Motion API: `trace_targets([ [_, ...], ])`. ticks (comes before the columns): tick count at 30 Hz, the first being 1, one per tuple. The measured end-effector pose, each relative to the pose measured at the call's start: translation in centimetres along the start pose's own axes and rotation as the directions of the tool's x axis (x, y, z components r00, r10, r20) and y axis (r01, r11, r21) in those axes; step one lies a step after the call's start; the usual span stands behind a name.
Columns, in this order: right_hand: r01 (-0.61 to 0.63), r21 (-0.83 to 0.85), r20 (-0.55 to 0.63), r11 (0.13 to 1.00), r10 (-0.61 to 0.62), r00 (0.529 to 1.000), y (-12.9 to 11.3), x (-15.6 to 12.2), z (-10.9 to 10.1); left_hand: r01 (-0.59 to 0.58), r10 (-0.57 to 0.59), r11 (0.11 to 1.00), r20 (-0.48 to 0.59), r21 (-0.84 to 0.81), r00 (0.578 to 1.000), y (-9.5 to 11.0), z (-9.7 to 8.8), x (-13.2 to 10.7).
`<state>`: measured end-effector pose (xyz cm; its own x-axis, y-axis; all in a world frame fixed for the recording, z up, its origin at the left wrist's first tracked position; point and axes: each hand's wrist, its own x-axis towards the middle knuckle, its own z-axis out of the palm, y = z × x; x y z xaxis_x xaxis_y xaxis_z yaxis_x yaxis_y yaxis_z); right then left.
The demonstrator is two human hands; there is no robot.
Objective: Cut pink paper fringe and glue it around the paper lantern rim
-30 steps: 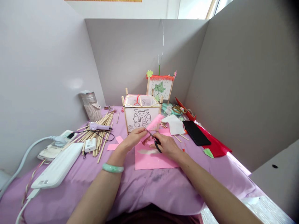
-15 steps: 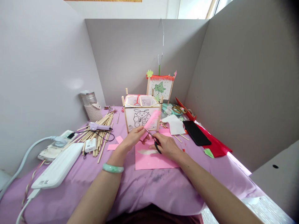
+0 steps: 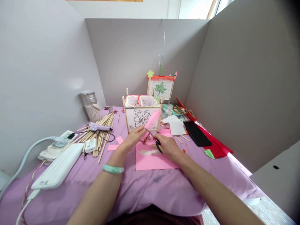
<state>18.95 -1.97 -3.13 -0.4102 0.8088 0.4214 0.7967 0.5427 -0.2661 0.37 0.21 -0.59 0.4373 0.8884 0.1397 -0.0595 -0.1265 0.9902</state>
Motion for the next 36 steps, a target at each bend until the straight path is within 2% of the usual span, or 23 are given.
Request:
trace_targets([
  [7,-0.008,0.013,0.004,1.0,0.008,1.0,0.0,-0.05,-0.07,0.015,-0.016,1.0,0.009,0.006,1.0,0.08,0.19,-0.13],
  [15,0.018,0.034,0.003,0.999,-0.018,1.0,0.2,-0.12,0.22,0.05,-0.053,0.998,0.074,0.039,0.996,0.08,0.44,-0.26],
  [23,0.004,-0.019,0.016,1.0,-0.004,1.0,0.04,0.0,0.09,0.038,-0.042,0.998,0.089,0.049,0.995,0.0,0.15,-0.15],
  [36,0.009,-0.008,0.03,1.0,-0.009,1.0,-0.01,0.04,-0.25,0.022,-0.029,0.998,0.099,0.064,0.995,-0.14,-0.03,-0.15],
])
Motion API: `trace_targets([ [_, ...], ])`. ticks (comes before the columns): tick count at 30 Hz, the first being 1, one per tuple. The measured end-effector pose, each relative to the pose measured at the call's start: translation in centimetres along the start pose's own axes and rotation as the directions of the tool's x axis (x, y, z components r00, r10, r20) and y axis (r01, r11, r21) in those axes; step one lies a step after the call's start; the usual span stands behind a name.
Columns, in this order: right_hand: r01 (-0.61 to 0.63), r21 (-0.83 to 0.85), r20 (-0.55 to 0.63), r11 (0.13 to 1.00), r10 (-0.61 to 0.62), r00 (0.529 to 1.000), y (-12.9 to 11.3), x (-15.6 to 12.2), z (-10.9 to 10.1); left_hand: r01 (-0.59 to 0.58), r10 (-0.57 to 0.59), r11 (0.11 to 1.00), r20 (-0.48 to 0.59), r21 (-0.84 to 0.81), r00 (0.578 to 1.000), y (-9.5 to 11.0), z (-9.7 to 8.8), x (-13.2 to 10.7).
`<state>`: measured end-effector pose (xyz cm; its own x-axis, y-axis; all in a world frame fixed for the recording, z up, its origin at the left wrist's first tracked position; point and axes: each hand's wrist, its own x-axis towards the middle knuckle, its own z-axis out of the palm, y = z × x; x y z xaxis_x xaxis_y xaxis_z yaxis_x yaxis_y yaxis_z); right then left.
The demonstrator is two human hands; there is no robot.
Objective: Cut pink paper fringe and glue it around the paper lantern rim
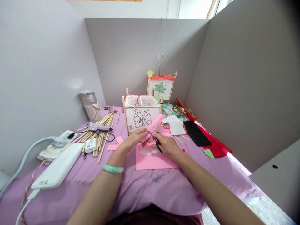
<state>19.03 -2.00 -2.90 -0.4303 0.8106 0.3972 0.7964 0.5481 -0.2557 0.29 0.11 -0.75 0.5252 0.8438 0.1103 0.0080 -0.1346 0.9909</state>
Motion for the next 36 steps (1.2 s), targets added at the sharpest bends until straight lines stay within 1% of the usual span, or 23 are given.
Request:
trace_targets([
  [6,0.003,0.056,0.014,0.998,-0.004,1.0,0.23,0.03,0.12,0.007,-0.007,1.0,-0.013,0.001,1.0,0.3,0.18,0.01],
  [11,0.034,0.115,0.009,0.993,-0.035,0.999,0.72,0.02,0.42,0.024,-0.024,1.0,-0.045,0.01,0.999,0.56,0.37,0.0],
  [14,0.05,0.134,0.011,0.99,-0.052,0.999,0.71,-0.02,0.29,0.014,-0.014,1.0,-0.061,0.011,0.998,0.64,0.33,-0.01],
  [18,0.045,0.144,0.025,0.989,-0.049,0.998,0.51,-0.06,0.05,-0.009,0.01,1.0,-0.089,0.007,0.996,0.66,0.25,0.0],
  [24,0.049,0.119,-0.005,0.992,-0.049,0.999,0.43,-0.14,0.22,-0.029,0.022,0.999,-0.162,-0.041,0.987,0.28,0.15,0.16],
  [30,0.043,0.085,-0.009,0.995,-0.042,0.999,0.32,-0.15,0.4,-0.043,0.035,0.998,-0.143,-0.053,0.989,0.06,0.01,0.2],
  [36,0.005,0.099,0.018,0.995,-0.007,1.0,-0.01,0.02,0.19,-0.053,0.045,0.997,-0.126,-0.06,0.991,0.04,0.0,0.24],
])
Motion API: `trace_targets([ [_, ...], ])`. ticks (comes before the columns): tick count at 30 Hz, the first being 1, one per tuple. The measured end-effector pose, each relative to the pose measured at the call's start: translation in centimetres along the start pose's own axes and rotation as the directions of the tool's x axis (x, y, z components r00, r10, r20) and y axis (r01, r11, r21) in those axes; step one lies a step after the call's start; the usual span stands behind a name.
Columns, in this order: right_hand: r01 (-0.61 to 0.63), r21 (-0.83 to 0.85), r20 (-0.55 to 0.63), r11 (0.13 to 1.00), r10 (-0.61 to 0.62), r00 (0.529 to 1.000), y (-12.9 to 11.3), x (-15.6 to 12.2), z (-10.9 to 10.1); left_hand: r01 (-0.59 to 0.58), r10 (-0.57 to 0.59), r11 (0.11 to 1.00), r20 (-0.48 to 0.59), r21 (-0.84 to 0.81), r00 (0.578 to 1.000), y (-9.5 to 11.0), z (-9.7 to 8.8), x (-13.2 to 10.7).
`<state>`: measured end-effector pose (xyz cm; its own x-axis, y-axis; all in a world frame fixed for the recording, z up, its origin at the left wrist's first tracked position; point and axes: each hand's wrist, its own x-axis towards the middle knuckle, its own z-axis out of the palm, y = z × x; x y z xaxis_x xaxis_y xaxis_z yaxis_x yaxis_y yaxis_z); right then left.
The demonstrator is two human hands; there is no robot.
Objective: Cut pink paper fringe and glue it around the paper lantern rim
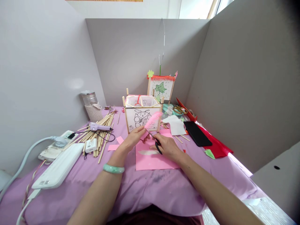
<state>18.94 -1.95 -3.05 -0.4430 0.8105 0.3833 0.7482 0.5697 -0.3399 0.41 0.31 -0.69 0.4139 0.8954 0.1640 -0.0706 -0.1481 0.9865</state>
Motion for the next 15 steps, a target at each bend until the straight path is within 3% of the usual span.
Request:
trace_targets([
  [15,-0.042,-0.08,-0.036,0.996,0.039,0.999,-0.17,-0.09,-0.07,0.018,-0.018,1.0,0.011,-0.01,1.0,0.28,0.1,-0.16],
])
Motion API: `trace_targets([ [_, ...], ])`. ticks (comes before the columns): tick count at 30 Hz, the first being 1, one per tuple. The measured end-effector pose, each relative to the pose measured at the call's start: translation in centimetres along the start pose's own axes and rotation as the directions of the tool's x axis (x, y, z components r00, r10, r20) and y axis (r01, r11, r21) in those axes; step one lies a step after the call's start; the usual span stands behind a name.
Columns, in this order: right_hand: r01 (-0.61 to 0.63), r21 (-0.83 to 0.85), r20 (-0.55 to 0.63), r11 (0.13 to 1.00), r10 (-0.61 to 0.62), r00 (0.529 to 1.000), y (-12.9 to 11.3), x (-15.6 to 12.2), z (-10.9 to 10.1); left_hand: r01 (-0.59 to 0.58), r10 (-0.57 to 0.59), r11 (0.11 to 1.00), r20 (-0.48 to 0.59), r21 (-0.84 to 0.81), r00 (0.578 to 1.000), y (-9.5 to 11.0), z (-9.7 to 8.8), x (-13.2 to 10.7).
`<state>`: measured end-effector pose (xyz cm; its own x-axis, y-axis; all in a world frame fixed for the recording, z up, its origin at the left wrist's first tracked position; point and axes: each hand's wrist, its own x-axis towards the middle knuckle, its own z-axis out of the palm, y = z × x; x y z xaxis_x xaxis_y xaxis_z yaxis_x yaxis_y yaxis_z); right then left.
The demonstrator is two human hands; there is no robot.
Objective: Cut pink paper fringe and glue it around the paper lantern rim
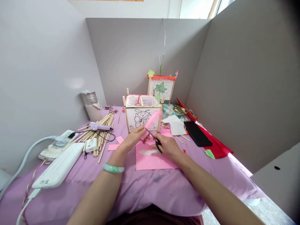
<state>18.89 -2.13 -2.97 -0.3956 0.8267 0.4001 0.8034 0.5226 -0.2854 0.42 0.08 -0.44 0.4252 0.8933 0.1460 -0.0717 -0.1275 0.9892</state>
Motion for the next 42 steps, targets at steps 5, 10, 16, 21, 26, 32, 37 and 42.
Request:
trace_targets([
  [5,0.028,0.038,-0.008,0.999,-0.027,1.0,0.28,-0.01,0.29,0.024,-0.026,0.999,0.035,0.043,0.999,0.07,0.29,-0.14],
  [10,0.049,0.028,-0.012,0.998,-0.049,0.999,0.37,-0.13,0.47,0.046,-0.048,0.998,0.064,0.041,0.997,-0.17,0.39,-0.12],
  [16,0.033,0.009,0.0,0.999,-0.033,0.999,0.15,-0.04,0.28,0.05,-0.052,0.998,0.072,0.033,0.996,-0.01,0.34,-0.17],
  [21,0.02,-0.013,0.002,1.0,-0.02,1.0,-0.03,0.03,0.04,0.045,-0.049,0.998,0.091,0.047,0.995,0.06,0.21,-0.16],
  [26,0.029,-0.009,0.001,1.0,-0.029,1.0,0.0,0.05,0.01,0.045,-0.051,0.997,0.1,0.066,0.994,0.05,0.08,-0.11],
  [32,0.032,0.035,0.004,0.999,-0.032,0.999,0.3,0.04,0.17,0.035,-0.042,0.996,0.088,0.083,0.995,-0.07,0.06,-0.04],
  [37,0.035,0.049,0.029,0.998,-0.037,0.999,0.36,0.05,0.19,0.018,-0.019,0.997,0.02,0.081,1.0,-0.06,0.06,0.07],
  [42,0.041,0.044,0.035,0.998,-0.043,0.998,0.16,0.06,-0.01,0.004,-0.002,0.998,-0.033,0.068,0.999,-0.05,0.0,0.16],
])
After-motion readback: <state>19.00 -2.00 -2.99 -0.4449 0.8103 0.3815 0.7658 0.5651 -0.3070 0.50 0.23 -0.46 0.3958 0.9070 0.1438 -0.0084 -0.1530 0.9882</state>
